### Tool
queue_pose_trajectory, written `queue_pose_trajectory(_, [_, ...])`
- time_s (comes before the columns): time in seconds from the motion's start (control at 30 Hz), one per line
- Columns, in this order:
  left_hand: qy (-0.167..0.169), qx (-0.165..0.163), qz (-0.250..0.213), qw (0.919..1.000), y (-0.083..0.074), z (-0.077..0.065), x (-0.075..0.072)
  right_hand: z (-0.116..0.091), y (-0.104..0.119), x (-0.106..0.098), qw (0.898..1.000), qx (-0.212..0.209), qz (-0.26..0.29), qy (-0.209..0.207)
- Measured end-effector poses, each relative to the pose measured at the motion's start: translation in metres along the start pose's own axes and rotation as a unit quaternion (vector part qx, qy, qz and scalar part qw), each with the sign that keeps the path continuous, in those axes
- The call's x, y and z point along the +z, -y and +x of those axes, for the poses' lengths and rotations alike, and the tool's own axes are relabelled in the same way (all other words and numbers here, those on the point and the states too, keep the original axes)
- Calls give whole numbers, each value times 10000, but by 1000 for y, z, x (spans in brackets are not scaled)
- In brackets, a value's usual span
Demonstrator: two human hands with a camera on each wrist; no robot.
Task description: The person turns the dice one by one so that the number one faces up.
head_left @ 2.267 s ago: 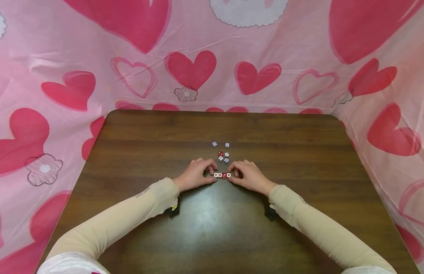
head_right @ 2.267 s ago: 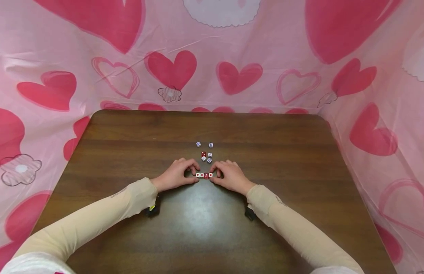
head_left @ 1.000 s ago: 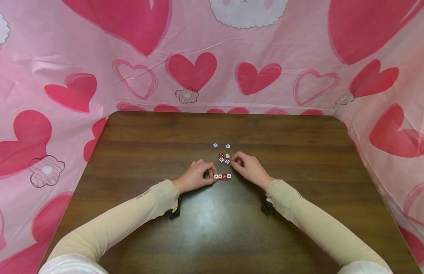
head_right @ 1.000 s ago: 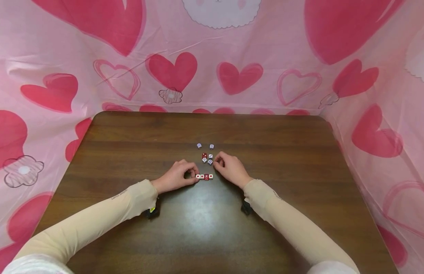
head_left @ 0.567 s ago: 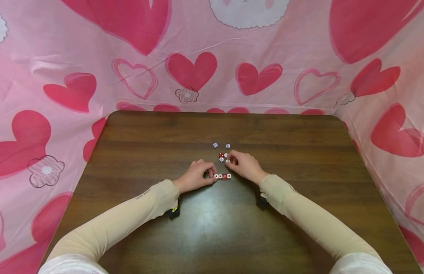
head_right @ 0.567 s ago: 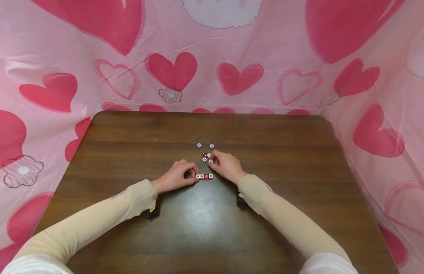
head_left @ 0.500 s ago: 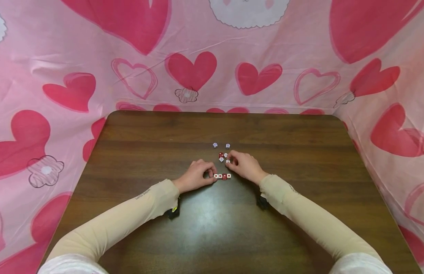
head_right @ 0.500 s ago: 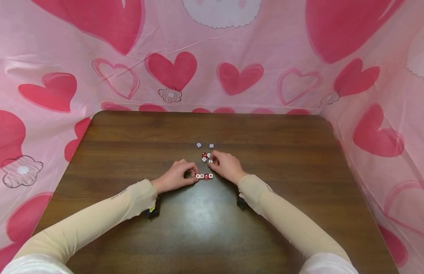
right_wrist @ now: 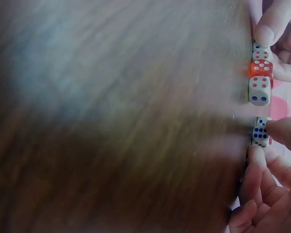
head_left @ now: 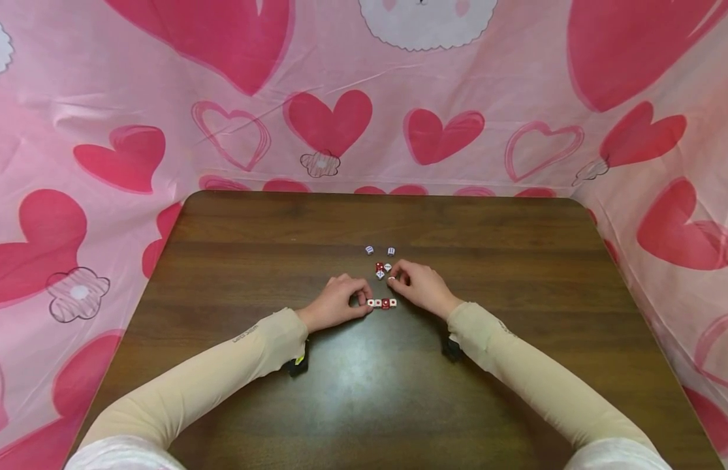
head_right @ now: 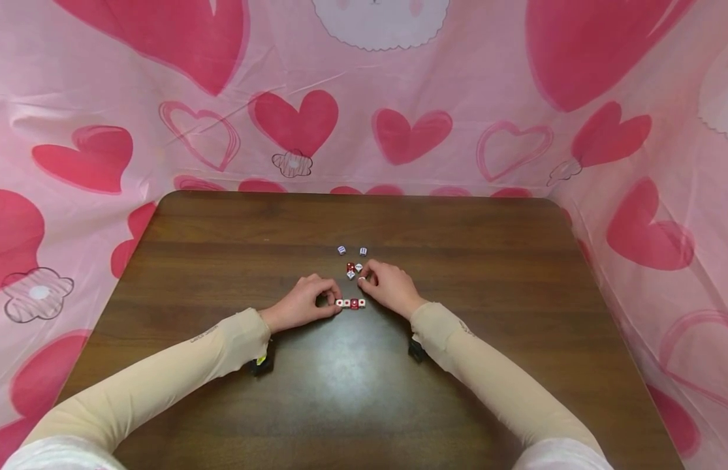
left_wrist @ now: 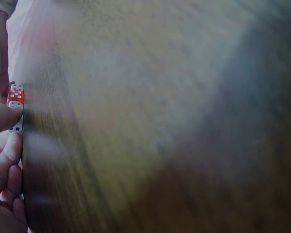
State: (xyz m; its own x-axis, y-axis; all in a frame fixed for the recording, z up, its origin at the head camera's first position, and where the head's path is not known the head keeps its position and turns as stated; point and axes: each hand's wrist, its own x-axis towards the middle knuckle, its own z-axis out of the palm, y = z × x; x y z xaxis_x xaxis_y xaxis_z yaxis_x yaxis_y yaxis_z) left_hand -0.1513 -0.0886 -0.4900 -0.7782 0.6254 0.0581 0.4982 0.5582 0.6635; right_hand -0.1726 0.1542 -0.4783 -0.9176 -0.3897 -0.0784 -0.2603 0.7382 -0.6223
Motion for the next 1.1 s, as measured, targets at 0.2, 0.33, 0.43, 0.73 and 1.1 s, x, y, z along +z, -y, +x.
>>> queue_pose_trajectory(0.2, [-34, 39, -30, 10000, -1, -1, -1, -2, -4, 0, 9996, -220, 80, 139])
queue_pose_trajectory(0.33, [-14, 12, -46, 10000, 0, -1, -1, -4, -6, -1, 9991, -394, 41, 177])
queue_pose_trajectory(0.43, [-27, 22, -59, 10000, 0, -1, 0, -5, -5, -2, 9988, -447, 72, 185])
queue_pose_trajectory(0.73, [-26, 25, 0, 10000, 1, 0, 2, -10, -10, -7, 9970, -504, 359, 475])
queue_pose_trajectory(1.1, [-28, 15, 47, 10000, 0, 0, 1, -22, -13, -12, 9899, -1070, -142, 923])
